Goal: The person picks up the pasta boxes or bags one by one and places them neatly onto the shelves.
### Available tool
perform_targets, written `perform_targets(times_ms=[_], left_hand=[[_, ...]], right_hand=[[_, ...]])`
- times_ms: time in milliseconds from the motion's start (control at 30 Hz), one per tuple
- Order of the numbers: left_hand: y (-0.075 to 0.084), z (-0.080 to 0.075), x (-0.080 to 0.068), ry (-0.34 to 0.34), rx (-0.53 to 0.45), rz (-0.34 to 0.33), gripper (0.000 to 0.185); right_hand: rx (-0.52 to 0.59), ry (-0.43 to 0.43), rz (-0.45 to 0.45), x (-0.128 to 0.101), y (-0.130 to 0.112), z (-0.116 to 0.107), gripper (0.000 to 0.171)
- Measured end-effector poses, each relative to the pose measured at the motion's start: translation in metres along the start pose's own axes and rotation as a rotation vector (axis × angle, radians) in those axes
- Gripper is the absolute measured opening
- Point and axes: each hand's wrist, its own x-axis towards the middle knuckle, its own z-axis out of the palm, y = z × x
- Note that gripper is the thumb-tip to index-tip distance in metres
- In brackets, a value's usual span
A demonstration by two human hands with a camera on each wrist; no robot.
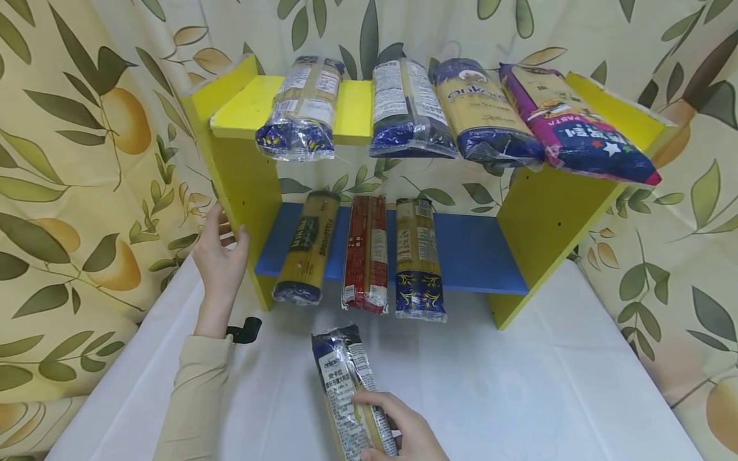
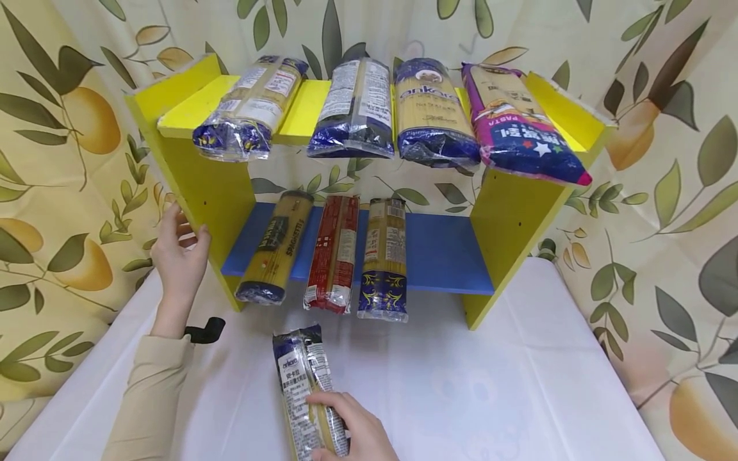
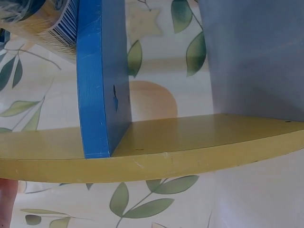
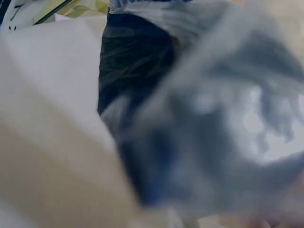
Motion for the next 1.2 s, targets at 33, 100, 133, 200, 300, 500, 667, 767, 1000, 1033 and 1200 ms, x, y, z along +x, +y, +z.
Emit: perform_targets(times_ms=[33,100,133,200,300,500,667,767,1000,1033,1200], left_hand=[[0.0,0.0,0.0,-0.002,0.003,-0.002,0.044],[0.0,0.0,0.0,-0.003,0.003,-0.007,0.044],[0.0,0.0,-0.001,-0.001,0.001,-0.007,0.044],[-0.001,0.0,-0.001,0.008,-0.006,0.001,0.045],[-0.001,0.001,-0.002,0.015,-0.02,0.018,0.045],[0.0,0.003,-0.001,0.017,-0.025,0.048,0.044],[0.001,0.002,0.0,0.019,-0.02,0.05,0.043],[0.001,0.0,0.0,0.024,-0.025,0.044,0.042],[-0.002,0.001,-0.001,0.033,-0.038,0.052,0.042],[-0.002,0.001,-0.001,0.035,-0.038,0.053,0.042],[-0.001,0.0,-0.001,0.019,-0.033,0.046,0.041]], right_hand=[[0.004,0.001,-0.002,-0.004,-0.001,-0.002,0.054],[0.004,0.018,0.006,-0.013,-0.005,-0.007,0.054],[-0.002,0.034,-0.001,-0.017,-0.007,-0.009,0.054],[-0.024,0.074,-0.01,-0.025,-0.009,-0.014,0.054],[-0.033,0.152,-0.054,-0.037,-0.011,-0.022,0.053],[0.007,0.324,-0.135,-0.058,-0.025,-0.048,0.056],[0.01,0.361,-0.286,-0.056,-0.041,-0.084,0.062],[-0.009,0.398,-0.39,-0.041,-0.048,-0.108,0.064],[-0.056,0.585,-0.338,0.002,-0.061,-0.164,0.062],[-0.086,0.618,-0.315,0.008,-0.063,-0.172,0.062],[-0.135,0.67,-0.204,0.037,-0.072,-0.203,0.063]])
